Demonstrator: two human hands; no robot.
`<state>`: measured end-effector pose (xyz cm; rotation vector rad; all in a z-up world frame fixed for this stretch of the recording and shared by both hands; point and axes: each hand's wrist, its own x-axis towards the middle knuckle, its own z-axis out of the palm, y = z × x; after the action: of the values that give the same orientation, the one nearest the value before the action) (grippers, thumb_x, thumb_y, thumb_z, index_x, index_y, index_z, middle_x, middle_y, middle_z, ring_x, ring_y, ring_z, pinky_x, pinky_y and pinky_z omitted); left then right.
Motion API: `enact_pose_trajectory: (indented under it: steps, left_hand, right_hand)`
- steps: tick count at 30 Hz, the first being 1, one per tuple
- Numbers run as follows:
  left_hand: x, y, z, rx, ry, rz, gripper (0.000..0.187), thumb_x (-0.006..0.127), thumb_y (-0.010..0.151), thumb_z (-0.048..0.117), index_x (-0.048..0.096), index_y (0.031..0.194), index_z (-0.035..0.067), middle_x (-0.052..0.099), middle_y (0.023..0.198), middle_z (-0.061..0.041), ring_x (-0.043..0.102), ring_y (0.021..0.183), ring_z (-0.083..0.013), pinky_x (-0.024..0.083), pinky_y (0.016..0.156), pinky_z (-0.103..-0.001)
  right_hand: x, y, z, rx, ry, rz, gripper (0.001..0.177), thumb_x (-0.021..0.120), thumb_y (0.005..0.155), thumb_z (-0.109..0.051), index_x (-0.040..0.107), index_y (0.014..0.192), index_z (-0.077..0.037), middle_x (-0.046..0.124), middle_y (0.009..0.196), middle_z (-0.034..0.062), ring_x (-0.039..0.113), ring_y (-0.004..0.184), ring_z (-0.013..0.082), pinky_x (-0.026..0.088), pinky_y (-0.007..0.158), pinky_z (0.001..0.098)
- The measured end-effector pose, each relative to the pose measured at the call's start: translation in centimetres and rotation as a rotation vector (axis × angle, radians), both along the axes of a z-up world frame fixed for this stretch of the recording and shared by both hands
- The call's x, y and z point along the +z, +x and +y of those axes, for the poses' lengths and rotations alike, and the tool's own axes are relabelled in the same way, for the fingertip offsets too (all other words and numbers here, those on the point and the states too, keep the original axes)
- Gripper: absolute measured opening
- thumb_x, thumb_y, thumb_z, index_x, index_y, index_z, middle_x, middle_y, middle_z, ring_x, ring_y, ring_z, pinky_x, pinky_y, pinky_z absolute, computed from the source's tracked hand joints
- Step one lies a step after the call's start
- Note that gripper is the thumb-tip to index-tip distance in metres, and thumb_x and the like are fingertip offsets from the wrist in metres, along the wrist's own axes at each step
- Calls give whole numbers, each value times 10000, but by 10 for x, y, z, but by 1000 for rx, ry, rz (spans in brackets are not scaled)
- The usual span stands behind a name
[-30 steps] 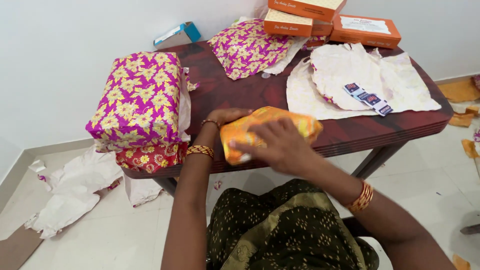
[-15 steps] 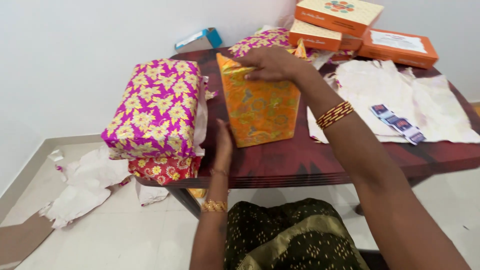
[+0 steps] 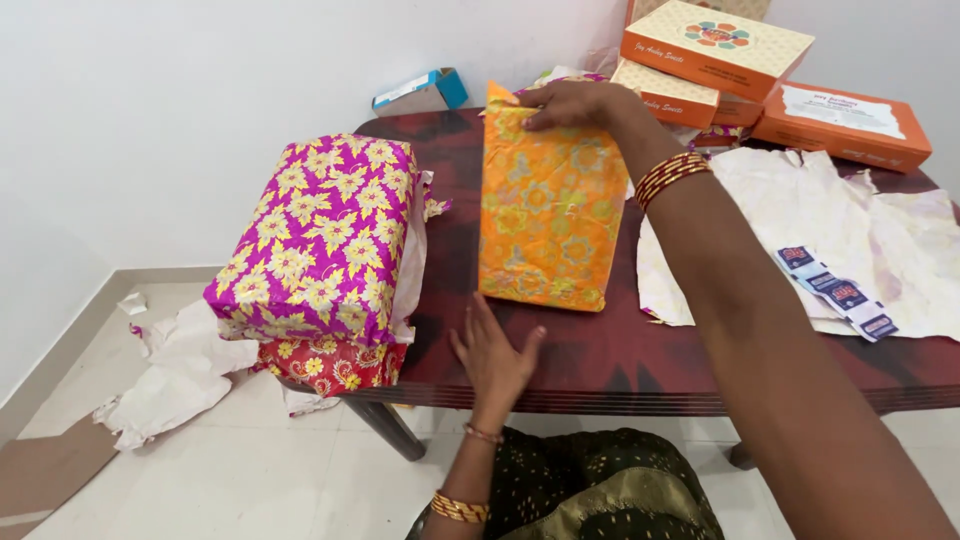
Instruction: The person wraps rectangular boxes with patterned paper, folds the paper around each box, and secures the edges with small adhesive labels. The person handles multiple boxes one at a time, stacking the finished wrapped boxes on the left side of the table.
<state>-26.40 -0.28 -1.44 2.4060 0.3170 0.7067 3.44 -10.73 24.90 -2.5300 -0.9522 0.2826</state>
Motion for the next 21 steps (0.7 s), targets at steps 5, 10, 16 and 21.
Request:
enact_pose_trajectory:
  steps: [5, 10, 16, 21]
  left_hand:
    - [-11, 6, -16, -32, 0, -94, 1087, 610, 960, 562, 67, 1562, -162, 222, 1617, -376, 196, 1522, -465, 79, 1183, -643]
    - [-23, 27, -6, 99, -307, -187, 897, 484, 1025, 467, 89, 1589, -108, 267, 1620, -347, 253, 1515, -449, 136, 1233, -556]
    - [-31, 39, 18, 35, -652, -175, 758, 336, 1041, 483, 172, 1612, 14, 315, 1632, -257, 311, 1488, -415, 203, 1217, -518]
    - [-32, 36, 21, 44, -533, -20, 764, 224, 1055, 536, 197, 1612, 14, 304, 1632, -254, 244, 1521, -411, 100, 1237, -550]
  right_hand:
    - [-52, 54, -19, -124, -194, 3, 671, 568, 989, -493, 415, 1572, -198, 384, 1629, 78, 341, 1494, 282, 258, 1210, 458]
    - [-184, 40, -70, -244, 208, 678, 607, 530, 981, -413, 529, 1463, -45, 626, 1455, 118, 569, 1331, 257, 455, 1133, 436]
    - [-232, 8, -134, -273, 194, 600, 638, 526, 1018, -471, 486, 1510, -67, 508, 1504, 111, 453, 1404, 256, 355, 1175, 410]
    - [-244, -23, -151, -146, 477, 252, 691, 402, 1038, -519, 358, 1581, -94, 255, 1667, 118, 224, 1557, 276, 201, 1251, 411]
